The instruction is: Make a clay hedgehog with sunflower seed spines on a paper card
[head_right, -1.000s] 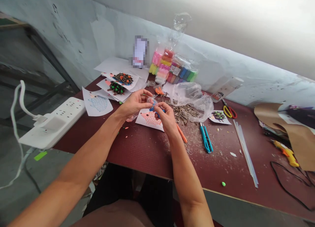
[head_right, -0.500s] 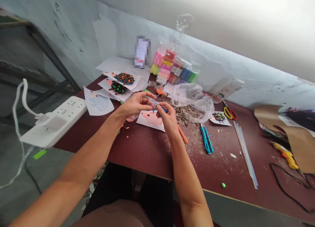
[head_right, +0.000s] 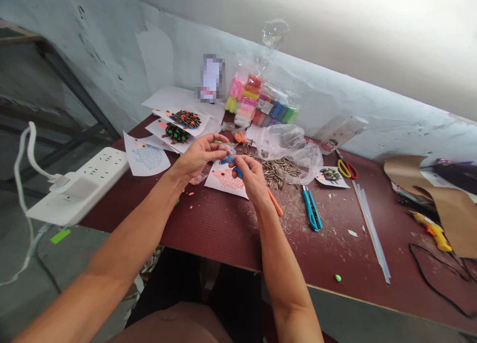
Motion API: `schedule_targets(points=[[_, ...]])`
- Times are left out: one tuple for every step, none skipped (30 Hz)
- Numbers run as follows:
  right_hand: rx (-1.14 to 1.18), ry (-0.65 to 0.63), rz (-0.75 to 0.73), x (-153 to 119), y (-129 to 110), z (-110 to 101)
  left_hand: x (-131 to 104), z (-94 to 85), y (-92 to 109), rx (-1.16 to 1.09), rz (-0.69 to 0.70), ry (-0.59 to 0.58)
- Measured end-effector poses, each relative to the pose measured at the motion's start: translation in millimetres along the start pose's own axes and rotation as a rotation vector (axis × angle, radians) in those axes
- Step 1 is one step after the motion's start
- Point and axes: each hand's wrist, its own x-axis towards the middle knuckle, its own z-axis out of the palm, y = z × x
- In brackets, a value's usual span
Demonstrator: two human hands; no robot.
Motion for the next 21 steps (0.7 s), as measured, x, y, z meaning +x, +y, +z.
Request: schedule_targets(points=[[0.015, 0.004, 0.006, -0.3, -0.3, 0.7, -0.1, 0.4, 0.0, 0.013, 0.006, -0.002], [0.03, 0.008, 0.012, -0.6, -0.5, 1.4, -0.3, 0.8, -0.1, 0.025, 0.012, -0.002], [0.041, 0.009, 0.018, -0.9, -0.7, 2.1, -0.6, 1.5, -0.1, 0.038, 0.017, 0.0], [0.043, 0.01, 0.025, -1.1, -0.8, 2.6, -1.1, 2.3, 0.0, 0.052, 0.021, 0.002], [0.037, 0.009, 0.031, -1.3, -0.9, 3.1, -1.7, 3.2, 0.2, 0.065, 0.024, 0.001], [0.027, 0.008, 0.038, -1.4, -0.8, 3.4, -2.3, 4.1, 0.5, 0.079, 0.025, -0.004], [0.015, 0.005, 0.044, -1.5, -0.7, 3.6, -3.0, 5.1, 1.0, 0.09, 0.026, -0.013], [0.003, 0.0, 0.049, -1.5, -0.5, 3.8, -3.6, 6.0, 1.5, 0.099, 0.026, -0.023], [-0.009, -0.006, 0.052, -1.4, -0.3, 3.8, -4.2, 6.8, 2.1, 0.106, 0.028, -0.03], [-0.02, -0.009, 0.051, -1.2, 0.0, 3.8, -4.6, 7.6, 2.7, 0.112, 0.031, -0.033], [-0.035, -0.01, 0.048, -1.1, 0.2, 3.8, -4.8, 8.2, 3.1, 0.116, 0.034, -0.029], [-0.053, -0.008, 0.042, -0.9, 0.3, 3.8, -4.9, 8.7, 3.3, 0.121, 0.038, -0.02], [-0.073, -0.004, 0.034, -0.9, 0.2, 3.9, -4.7, 9.0, 3.4, 0.13, 0.042, -0.008], [-0.091, 0.001, 0.023, -1.0, 0.0, 3.9, -4.4, 9.1, 3.2, 0.144, 0.046, 0.005], [-0.109, 0.005, 0.014, -1.2, -0.4, 4.0, -4.0, 9.1, 2.7, 0.163, 0.05, 0.015], [-0.125, 0.007, 0.006, -1.5, -0.7, 4.0, -3.5, 8.8, 2.1, 0.186, 0.051, 0.022], [-0.136, 0.01, -0.001, -1.8, -1.0, 4.1, -3.0, 8.3, 1.4, 0.212, 0.049, 0.025], [-0.142, 0.013, -0.008, -2.1, -1.2, 4.1, -2.5, 7.8, 0.7, 0.239, 0.047, 0.026], [-0.144, 0.015, -0.013, -2.2, -1.1, 4.1, -2.1, 7.2, -0.1, 0.264, 0.047, 0.026], [-0.147, 0.015, -0.016, -2.3, -0.7, 4.3, -1.9, 6.7, -0.7, 0.288, 0.049, 0.023], [-0.15, 0.013, -0.019, -2.1, 0.1, 4.4, -1.7, 6.2, -1.3, 0.311, 0.055, 0.018]])
